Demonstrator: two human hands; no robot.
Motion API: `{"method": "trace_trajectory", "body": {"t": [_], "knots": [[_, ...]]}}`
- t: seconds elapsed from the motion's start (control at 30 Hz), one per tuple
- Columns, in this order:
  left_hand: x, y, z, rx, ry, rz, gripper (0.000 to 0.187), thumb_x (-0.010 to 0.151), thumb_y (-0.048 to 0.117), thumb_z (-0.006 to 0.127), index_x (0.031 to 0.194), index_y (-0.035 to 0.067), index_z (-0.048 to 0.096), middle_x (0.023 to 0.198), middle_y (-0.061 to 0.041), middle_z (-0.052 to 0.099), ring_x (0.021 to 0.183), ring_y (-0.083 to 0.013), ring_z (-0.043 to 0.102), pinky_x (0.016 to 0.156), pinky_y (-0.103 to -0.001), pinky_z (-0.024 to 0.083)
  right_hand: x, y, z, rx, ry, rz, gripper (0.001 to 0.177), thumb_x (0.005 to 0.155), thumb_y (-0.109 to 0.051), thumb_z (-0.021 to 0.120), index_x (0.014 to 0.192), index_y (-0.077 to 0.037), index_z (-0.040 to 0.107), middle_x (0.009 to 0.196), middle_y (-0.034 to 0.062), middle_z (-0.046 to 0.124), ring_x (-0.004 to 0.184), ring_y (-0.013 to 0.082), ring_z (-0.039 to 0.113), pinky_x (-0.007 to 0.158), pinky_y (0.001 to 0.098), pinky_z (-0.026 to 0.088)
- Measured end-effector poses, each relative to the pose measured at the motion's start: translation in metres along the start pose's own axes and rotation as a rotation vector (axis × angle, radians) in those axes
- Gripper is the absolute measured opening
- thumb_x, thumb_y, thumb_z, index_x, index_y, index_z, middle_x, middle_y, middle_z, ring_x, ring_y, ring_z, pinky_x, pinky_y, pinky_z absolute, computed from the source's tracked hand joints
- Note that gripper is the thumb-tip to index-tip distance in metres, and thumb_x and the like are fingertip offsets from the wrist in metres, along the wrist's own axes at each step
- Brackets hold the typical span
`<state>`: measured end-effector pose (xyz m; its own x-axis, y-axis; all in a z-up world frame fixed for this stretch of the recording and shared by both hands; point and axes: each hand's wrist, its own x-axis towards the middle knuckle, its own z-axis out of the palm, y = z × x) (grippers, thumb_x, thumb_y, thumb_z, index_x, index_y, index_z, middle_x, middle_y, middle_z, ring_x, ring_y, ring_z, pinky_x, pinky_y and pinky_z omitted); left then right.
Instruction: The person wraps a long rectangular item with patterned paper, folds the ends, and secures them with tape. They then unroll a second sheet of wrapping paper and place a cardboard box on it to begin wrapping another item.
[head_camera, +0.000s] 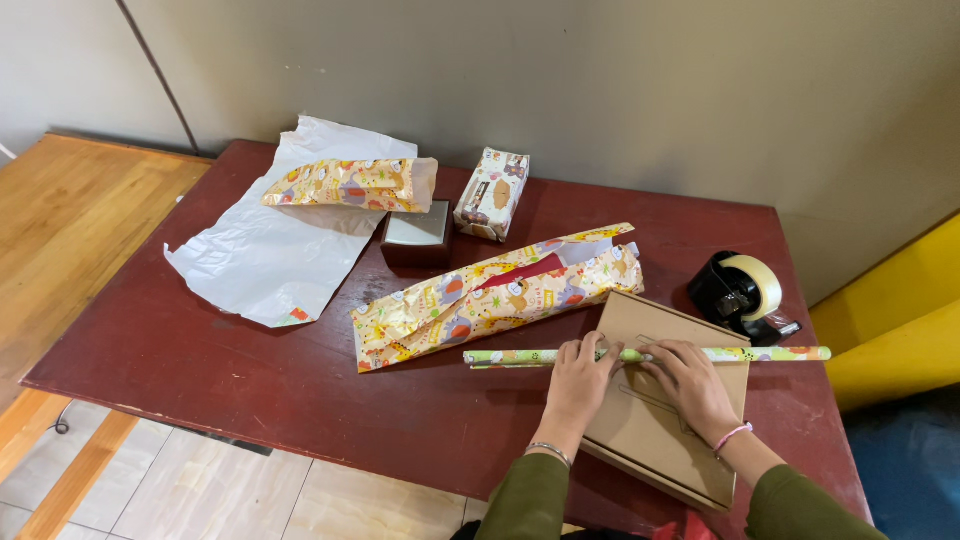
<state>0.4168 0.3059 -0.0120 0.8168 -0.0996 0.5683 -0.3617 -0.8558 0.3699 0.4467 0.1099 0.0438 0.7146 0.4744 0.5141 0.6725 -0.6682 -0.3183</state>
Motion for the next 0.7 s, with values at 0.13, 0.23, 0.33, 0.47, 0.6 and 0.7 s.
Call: {"method": "trace_trajectory", "body": {"t": [0.13,0.23,0.33,0.47,0.6,0.7], "knots": [[0.000,0.000,-0.003,-0.007,-0.018,-0.001,0.033,0.101,0.026,0.061,0.133,0.019,0.068,0.131,-0.010,0.056,0.111,-0.0315,0.055,0.103,-0.047,0.044,0.004,-0.007,-0.004,0.001,0.034,-0.039,0.029,0.084,-0.014,0.073,0.112,-0.008,0.068,0.113,0.0099,0.068,0.110,0.0305,0.063,0.095,0.0432,0.051],[0.000,0.000,-0.005,0.004,-0.023,0.010,0.035,0.102,0.025,0.060,0.135,0.018,0.068,0.131,-0.010,0.055,0.111,-0.0313,0.055,0.103,-0.047,0.044,0.004,-0.009,-0.004,0.000,0.039,-0.049,0.030,0.084,-0.013,0.073,0.112,-0.007,0.067,0.114,0.0104,0.067,0.111,0.0310,0.063,0.096,0.0432,0.051],[-0.001,0.001,-0.006,0.026,-0.018,0.013,0.037,0.099,0.021,0.060,0.136,0.018,0.067,0.130,-0.010,0.055,0.110,-0.0315,0.055,0.103,-0.047,0.044,0.002,-0.008,-0.003,-0.001,0.032,-0.050,0.030,0.083,-0.014,0.073,0.112,-0.008,0.068,0.116,0.0103,0.066,0.111,0.0311,0.063,0.096,0.0430,0.051],[-0.002,0.001,-0.006,-0.026,0.017,0.003,0.040,0.099,0.019,0.063,0.138,0.011,0.065,0.127,-0.011,0.057,0.110,-0.0319,0.056,0.103,-0.046,0.045,-0.001,-0.006,-0.004,-0.024,0.024,-0.060,0.032,0.084,-0.016,0.073,0.116,-0.010,0.069,0.118,0.0104,0.065,0.114,0.0315,0.061,0.099,0.0439,0.050],[0.000,0.002,-0.011,-0.102,0.068,0.006,0.028,0.097,0.018,0.069,0.123,0.008,0.067,0.125,-0.011,0.059,0.112,-0.0312,0.058,0.103,-0.047,0.047,-0.001,-0.003,-0.002,-0.115,0.106,-0.038,0.041,0.083,-0.023,0.074,0.121,-0.009,0.065,0.120,0.0108,0.064,0.117,0.0312,0.060,0.109,0.0489,0.041],[-0.001,0.004,-0.016,-0.117,0.137,0.012,0.027,0.092,0.015,0.070,0.118,0.009,0.068,0.131,-0.010,0.060,0.117,-0.0330,0.058,0.102,-0.046,0.049,-0.007,0.005,0.005,-0.168,0.064,0.006,0.040,0.083,-0.025,0.075,0.119,-0.011,0.066,0.118,0.0068,0.066,0.115,0.0250,0.061,0.113,0.0504,0.037]]}}
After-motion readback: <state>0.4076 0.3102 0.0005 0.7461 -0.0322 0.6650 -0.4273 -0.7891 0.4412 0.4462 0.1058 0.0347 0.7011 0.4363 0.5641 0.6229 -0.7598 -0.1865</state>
